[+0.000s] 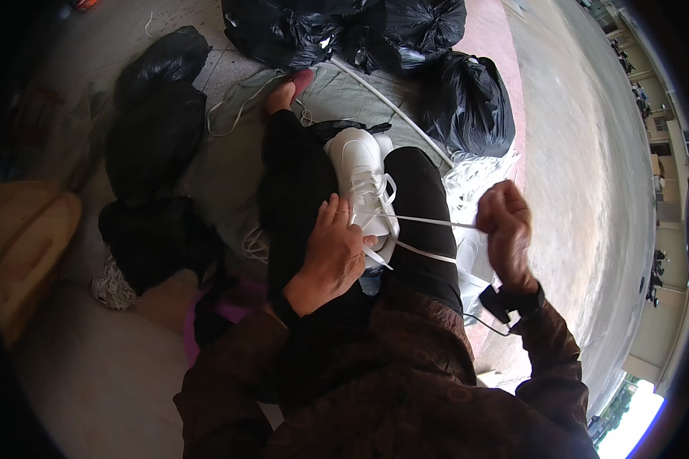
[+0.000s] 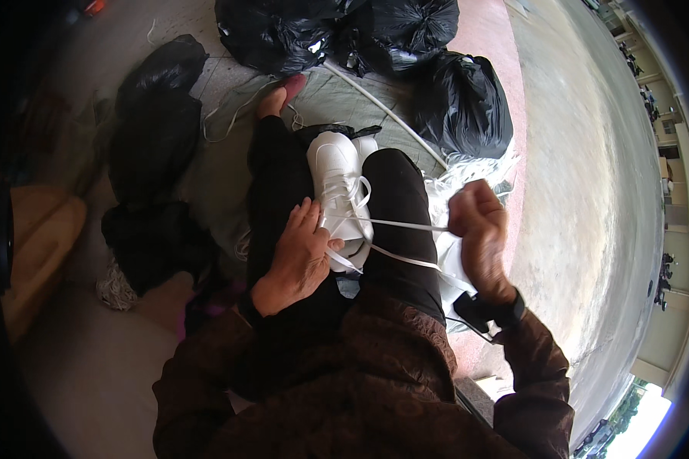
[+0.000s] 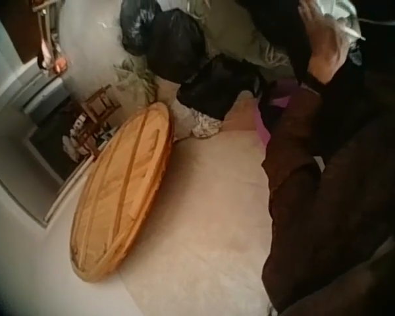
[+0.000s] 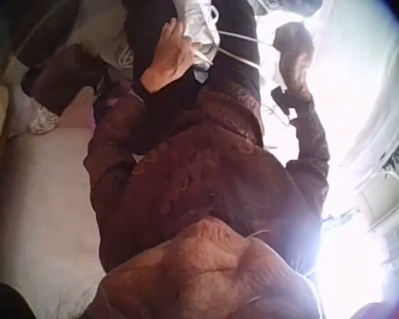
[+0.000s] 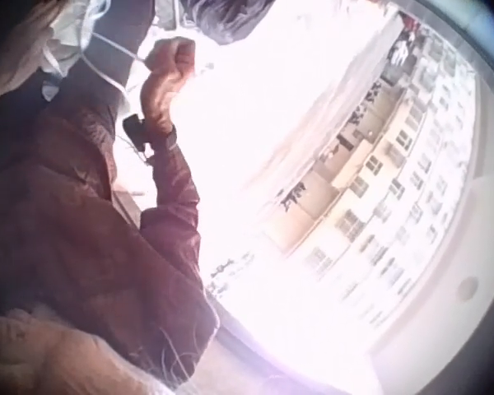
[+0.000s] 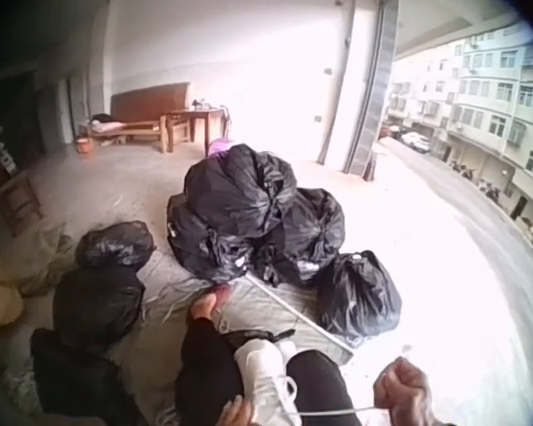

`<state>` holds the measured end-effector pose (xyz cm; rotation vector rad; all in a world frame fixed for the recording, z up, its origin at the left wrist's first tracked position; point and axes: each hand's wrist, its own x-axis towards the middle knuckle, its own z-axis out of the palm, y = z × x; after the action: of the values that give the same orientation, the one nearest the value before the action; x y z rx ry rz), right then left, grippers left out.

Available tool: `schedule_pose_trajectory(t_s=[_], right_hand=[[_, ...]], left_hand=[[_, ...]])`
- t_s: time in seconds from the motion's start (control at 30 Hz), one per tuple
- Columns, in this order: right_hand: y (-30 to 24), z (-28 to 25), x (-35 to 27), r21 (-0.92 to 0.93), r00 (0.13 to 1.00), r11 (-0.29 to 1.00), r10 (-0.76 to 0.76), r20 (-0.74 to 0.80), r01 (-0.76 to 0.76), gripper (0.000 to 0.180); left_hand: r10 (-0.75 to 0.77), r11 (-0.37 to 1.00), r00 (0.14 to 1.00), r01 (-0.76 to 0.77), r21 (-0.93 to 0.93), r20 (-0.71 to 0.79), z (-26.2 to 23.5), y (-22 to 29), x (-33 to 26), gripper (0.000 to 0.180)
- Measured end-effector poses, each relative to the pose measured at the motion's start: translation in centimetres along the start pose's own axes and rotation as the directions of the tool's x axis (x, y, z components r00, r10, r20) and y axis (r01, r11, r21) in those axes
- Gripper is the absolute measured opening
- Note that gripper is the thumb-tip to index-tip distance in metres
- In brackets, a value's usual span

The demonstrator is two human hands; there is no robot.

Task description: Threading laces through the eyelets of a white shoe.

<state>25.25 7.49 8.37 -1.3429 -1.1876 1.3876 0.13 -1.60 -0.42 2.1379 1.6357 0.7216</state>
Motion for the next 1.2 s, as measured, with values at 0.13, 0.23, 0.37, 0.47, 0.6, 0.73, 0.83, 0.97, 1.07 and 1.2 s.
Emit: schedule_pose_trajectory(t_s=[0.13, 0.23, 0.37, 0.47, 0.6, 0.73, 0.83, 0.97, 1.07, 1.2], right_hand=[[4.5, -16.3, 6.0, -0.44, 0.916, 0.885, -0.292, -0.275, 0.15, 0.018], [3.8, 0.1, 3.5, -0.678, 0.94, 0.652, -0.2, 0.277, 0.338, 0.02], [6.0, 6.8, 5.1, -0.585, 0.642, 0.265, -0.3, 0.705, 0.766, 0.023], [6.9, 7.3, 5.3, -0.516, 0.541, 0.162, -0.289, 0.79, 0.841, 0.023], [6.7, 7.5, 4.9, -0.478, 0.477, 0.071, -0.284, 0.832, 0.876, 0.021], [6.6, 7.5, 5.1, -0.552, 0.59, 0.21, -0.329, 0.737, 0.807, 0.02], [4.8, 7.9, 4.1, -0.712, 0.84, 0.485, -0.096, 0.534, 0.508, 0.024], [4.4, 7.9, 3.8, -0.676, 0.806, 0.507, -0.065, 0.589, 0.535, 0.03], [5.6, 7.9, 3.7, -0.624, 0.734, 0.411, -0.206, 0.647, 0.665, 0.026], [6.3, 8.6, 3.6, -0.619, 0.628, 0.112, -0.182, 0.756, 0.777, 0.021]], left_hand=[[0.021, 1.0, 1.0, -0.02, -0.01, 0.02, 0.0, 1.1, 0.7, 0.026], [-0.026, 0.999, 0.999, 0.027, -0.018, 0.017, 0.1, 0.1, -0.2, 0.022], [-0.011, 0.984, 1.0, 0.007, -0.18, -0.022, -0.2, 0.0, 0.1, 0.02], [-0.075, 0.977, 0.988, 0.046, -0.21, -0.134, -0.6, 0.7, -0.3, 0.008], [-0.196, 0.961, 0.973, 0.166, -0.22, -0.122, -2.0, 1.3, -0.2, 0.01], [-0.221, 0.882, 0.975, 0.214, -0.42, 0.031, -1.7, 0.5, -0.6, 0.01], [-0.23, 0.751, 0.969, 0.232, -0.618, 0.084, -1.1, 0.7, -1.4, 0.013], [-0.166, 0.738, 0.978, 0.209, -0.641, 0.128, -1.4, 0.9, -1.4, 0.019], [-0.184, 0.745, 0.975, 0.22, -0.63, 0.123, -1.1, 0.8, -1.4, 0.018], [-0.239, 0.729, 0.967, 0.236, -0.642, 0.084, -1.1, 1.3, -1.2, 0.017]])
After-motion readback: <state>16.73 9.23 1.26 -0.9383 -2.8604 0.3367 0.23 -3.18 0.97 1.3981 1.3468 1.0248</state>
